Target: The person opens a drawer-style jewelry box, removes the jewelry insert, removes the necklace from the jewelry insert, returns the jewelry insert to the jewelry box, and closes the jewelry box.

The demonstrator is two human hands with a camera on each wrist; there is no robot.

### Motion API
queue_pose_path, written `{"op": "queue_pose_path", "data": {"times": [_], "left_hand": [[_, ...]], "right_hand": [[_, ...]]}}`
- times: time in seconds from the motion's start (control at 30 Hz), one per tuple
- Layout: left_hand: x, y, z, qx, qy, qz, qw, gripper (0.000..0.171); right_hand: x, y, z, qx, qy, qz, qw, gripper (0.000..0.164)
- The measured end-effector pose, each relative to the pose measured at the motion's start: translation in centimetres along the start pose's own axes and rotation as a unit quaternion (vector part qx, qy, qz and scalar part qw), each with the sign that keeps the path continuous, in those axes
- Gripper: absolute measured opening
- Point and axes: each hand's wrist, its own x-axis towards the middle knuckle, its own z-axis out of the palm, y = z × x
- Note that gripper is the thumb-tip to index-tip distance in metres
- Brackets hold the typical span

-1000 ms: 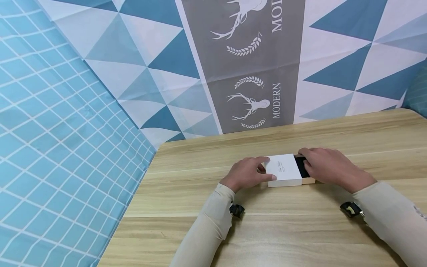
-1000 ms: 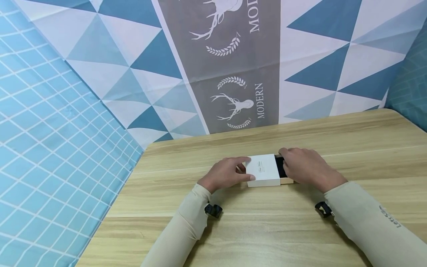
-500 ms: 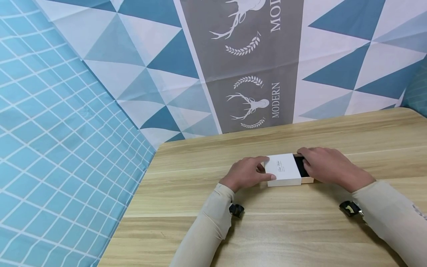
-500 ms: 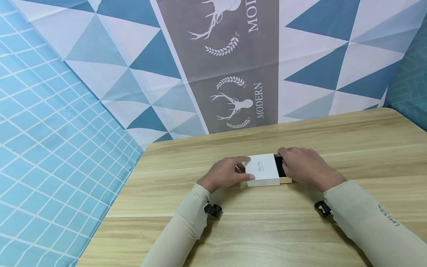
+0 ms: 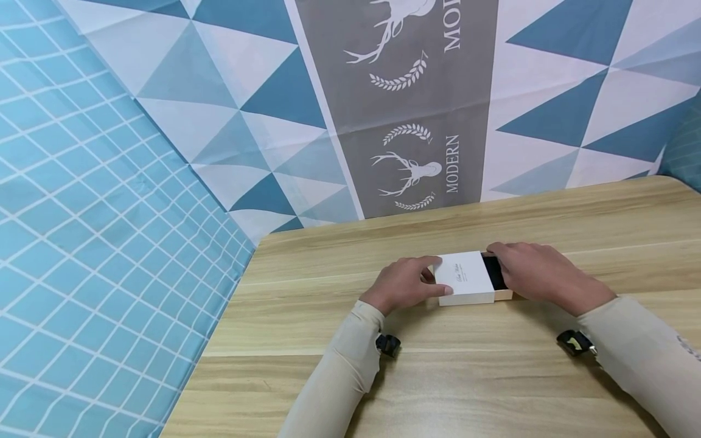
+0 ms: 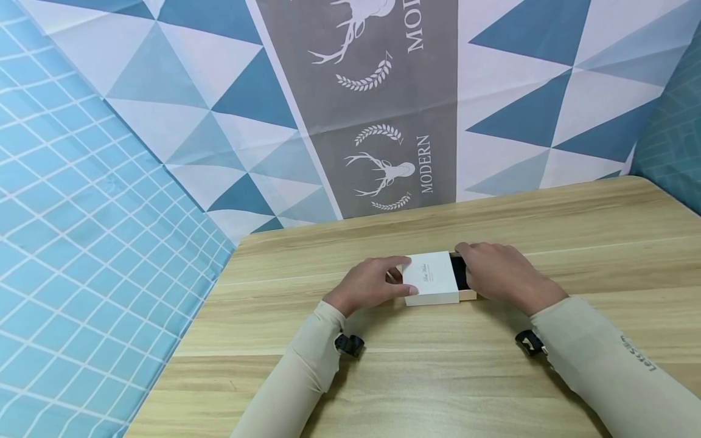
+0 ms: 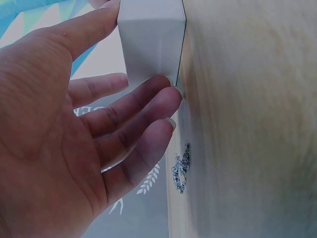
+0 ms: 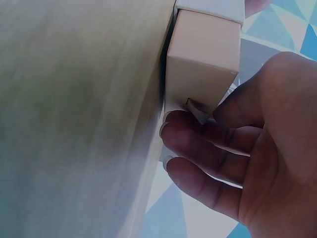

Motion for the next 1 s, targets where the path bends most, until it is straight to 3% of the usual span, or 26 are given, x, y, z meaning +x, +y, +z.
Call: {"op": "queue_pose_path", "data": {"times": [1.0], "left_hand": [[0.05,0.01,-0.03,-0.004,-0.002,-0.004,1.0,0.067]], "right_hand": [[-0.13,-0.23,-0.26,0.009,0.002,-0.001,1.0,0.029]]}}
